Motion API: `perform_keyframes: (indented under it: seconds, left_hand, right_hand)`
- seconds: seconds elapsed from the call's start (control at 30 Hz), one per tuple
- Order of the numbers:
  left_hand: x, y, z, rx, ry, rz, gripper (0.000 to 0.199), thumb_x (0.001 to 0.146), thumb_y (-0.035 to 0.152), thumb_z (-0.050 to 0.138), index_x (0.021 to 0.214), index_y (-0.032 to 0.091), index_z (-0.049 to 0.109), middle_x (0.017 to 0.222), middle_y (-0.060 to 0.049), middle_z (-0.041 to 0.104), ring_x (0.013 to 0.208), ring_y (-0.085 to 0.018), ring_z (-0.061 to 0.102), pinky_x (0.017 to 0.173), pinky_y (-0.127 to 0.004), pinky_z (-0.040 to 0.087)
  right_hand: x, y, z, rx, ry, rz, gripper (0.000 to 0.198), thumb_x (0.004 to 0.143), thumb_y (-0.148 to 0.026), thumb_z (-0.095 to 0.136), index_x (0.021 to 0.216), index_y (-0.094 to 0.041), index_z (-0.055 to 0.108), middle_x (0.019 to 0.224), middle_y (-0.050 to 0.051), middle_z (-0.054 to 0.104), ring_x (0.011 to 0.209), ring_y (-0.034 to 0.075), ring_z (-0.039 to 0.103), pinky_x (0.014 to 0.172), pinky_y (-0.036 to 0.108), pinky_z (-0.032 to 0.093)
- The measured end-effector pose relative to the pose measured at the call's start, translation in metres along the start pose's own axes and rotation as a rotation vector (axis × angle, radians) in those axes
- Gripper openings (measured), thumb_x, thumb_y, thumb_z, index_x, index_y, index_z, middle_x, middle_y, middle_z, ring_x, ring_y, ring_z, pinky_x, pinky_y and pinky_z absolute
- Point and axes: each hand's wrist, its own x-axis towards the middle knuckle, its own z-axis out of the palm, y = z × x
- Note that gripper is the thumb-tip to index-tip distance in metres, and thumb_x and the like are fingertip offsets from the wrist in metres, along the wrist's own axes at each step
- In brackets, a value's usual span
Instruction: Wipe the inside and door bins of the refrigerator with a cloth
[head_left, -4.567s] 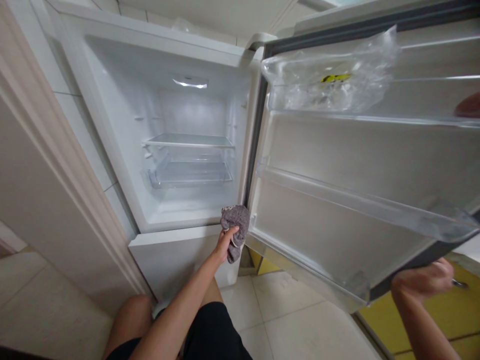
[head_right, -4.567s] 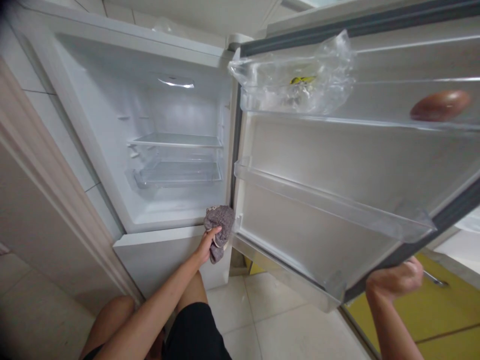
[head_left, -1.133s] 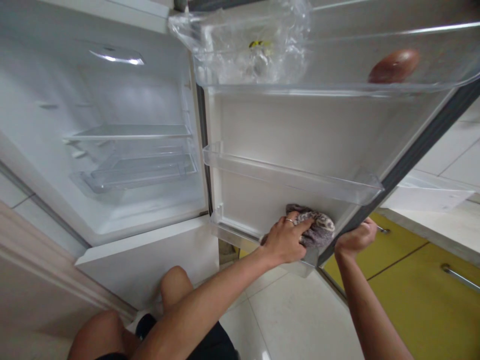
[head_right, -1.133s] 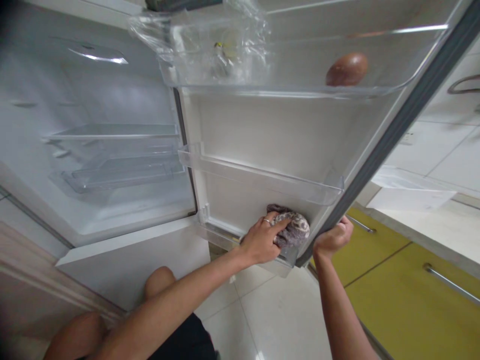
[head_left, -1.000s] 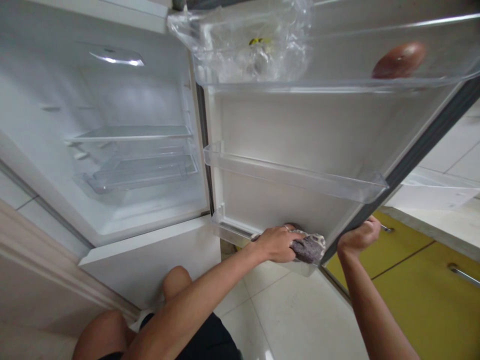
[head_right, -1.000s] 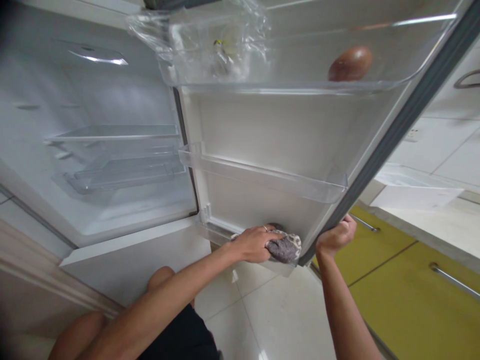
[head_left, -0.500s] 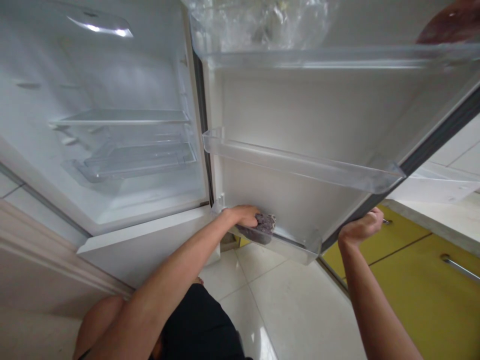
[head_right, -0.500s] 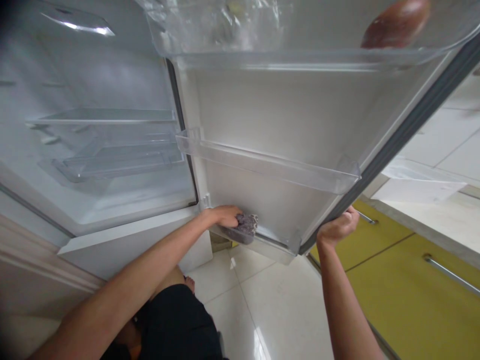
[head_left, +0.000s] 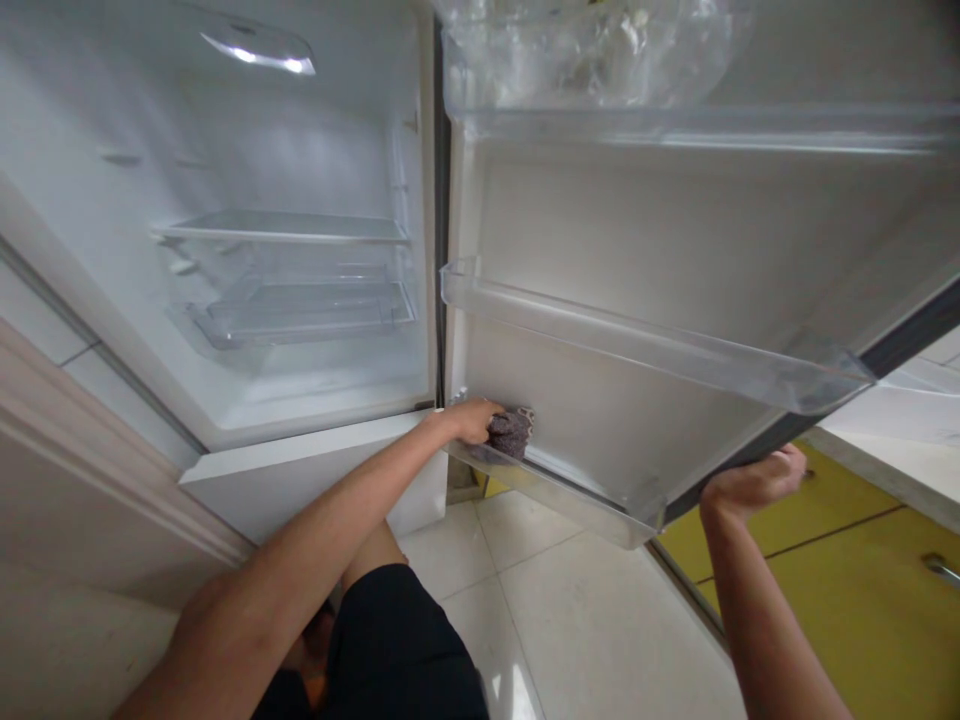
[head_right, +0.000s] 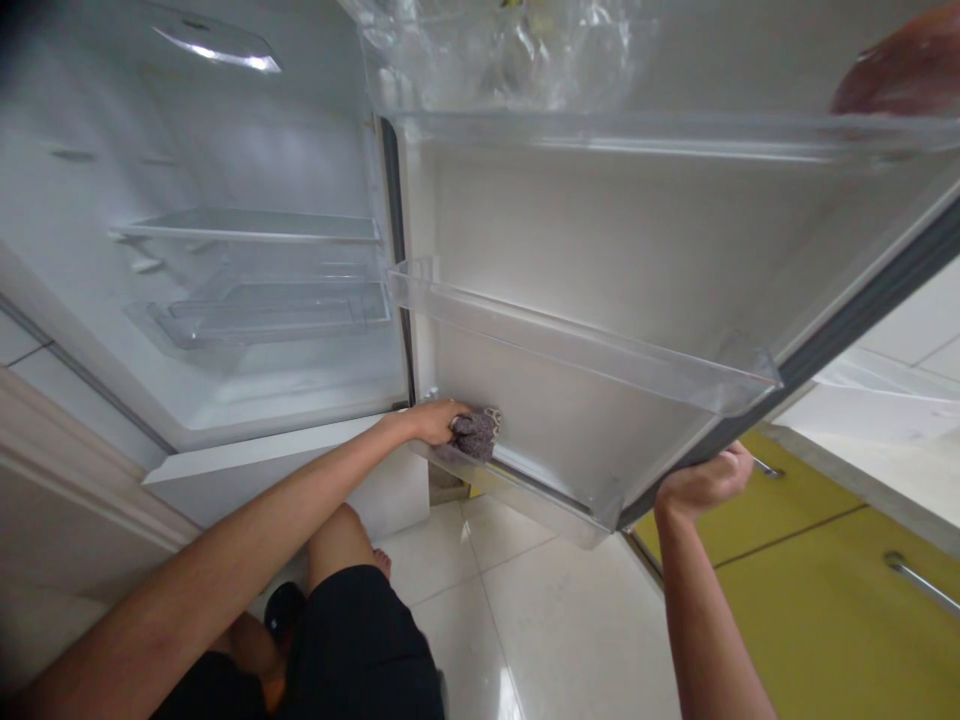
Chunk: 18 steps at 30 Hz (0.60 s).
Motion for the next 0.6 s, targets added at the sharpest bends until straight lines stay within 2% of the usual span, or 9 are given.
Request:
perform_keyframes:
  seconds: [0.13, 0.27, 0.33, 0.43, 0.5, 0.6]
  left_hand:
    - [0.012, 0.019, 0.012, -0.083, -0.004, 0.068, 0.052, 0.072, 0.016, 0.073, 0.124, 0.021, 0.071, 0.124, -0.008, 0.075, 0.113, -0.024, 0.069, 0.092, -0.027, 0.049]
    - [0.036, 0.065, 0.038, -0.18, -0.022, 0.146, 0.058, 0.073, 0.024, 0.078, 0.131, 0.023, 0.068, 0.129, -0.009, 0.074, 0.115, -0.027, 0.068, 0.092, -0.032, 0.05]
    - [0.051, 0.094, 0.052, -0.238, -0.035, 0.2, 0.055, 0.072, 0.025, 0.08, 0.126, 0.024, 0.071, 0.125, -0.009, 0.075, 0.112, -0.028, 0.069, 0.089, -0.033, 0.05]
    - [0.071, 0.127, 0.071, -0.33, -0.045, 0.256, 0.046, 0.064, 0.02, 0.084, 0.109, 0.03, 0.077, 0.109, -0.002, 0.08, 0.102, -0.025, 0.071, 0.082, -0.029, 0.051]
    - [0.079, 0.136, 0.08, -0.383, -0.033, 0.244, 0.044, 0.059, 0.017, 0.086, 0.101, 0.028, 0.078, 0.101, -0.002, 0.08, 0.095, -0.025, 0.072, 0.078, -0.03, 0.051]
    - [0.08, 0.129, 0.085, -0.476, 0.024, 0.199, 0.047, 0.062, 0.02, 0.086, 0.107, 0.026, 0.077, 0.104, -0.002, 0.08, 0.097, -0.026, 0.071, 0.078, -0.03, 0.051]
  right_hand:
    - [0.0, 0.001, 0.001, -0.003, 0.012, 0.011, 0.016, 0.085, -0.023, 0.031, 0.072, -0.025, 0.042, 0.077, -0.002, 0.041, 0.079, 0.018, 0.041, 0.083, 0.037, 0.035]
    - [0.001, 0.001, -0.001, -0.019, 0.018, 0.027, 0.016, 0.084, -0.021, 0.031, 0.072, -0.025, 0.041, 0.076, -0.002, 0.039, 0.077, 0.018, 0.04, 0.083, 0.037, 0.037]
    - [0.0, 0.001, -0.002, -0.027, 0.015, 0.027, 0.017, 0.085, -0.02, 0.031, 0.071, -0.025, 0.04, 0.075, -0.003, 0.038, 0.076, 0.018, 0.04, 0.084, 0.037, 0.037]
    - [-0.001, 0.0, -0.004, -0.042, 0.005, 0.02, 0.016, 0.085, -0.02, 0.031, 0.072, -0.025, 0.04, 0.075, -0.002, 0.039, 0.077, 0.018, 0.042, 0.086, 0.037, 0.039]
    - [-0.002, -0.001, -0.004, -0.054, -0.001, 0.015, 0.015, 0.084, -0.021, 0.031, 0.072, -0.025, 0.04, 0.076, -0.002, 0.04, 0.079, 0.018, 0.043, 0.086, 0.038, 0.041]
    - [-0.002, -0.001, -0.004, -0.063, -0.013, 0.004, 0.013, 0.083, -0.026, 0.032, 0.073, -0.026, 0.041, 0.077, 0.0, 0.042, 0.081, 0.02, 0.045, 0.087, 0.04, 0.042]
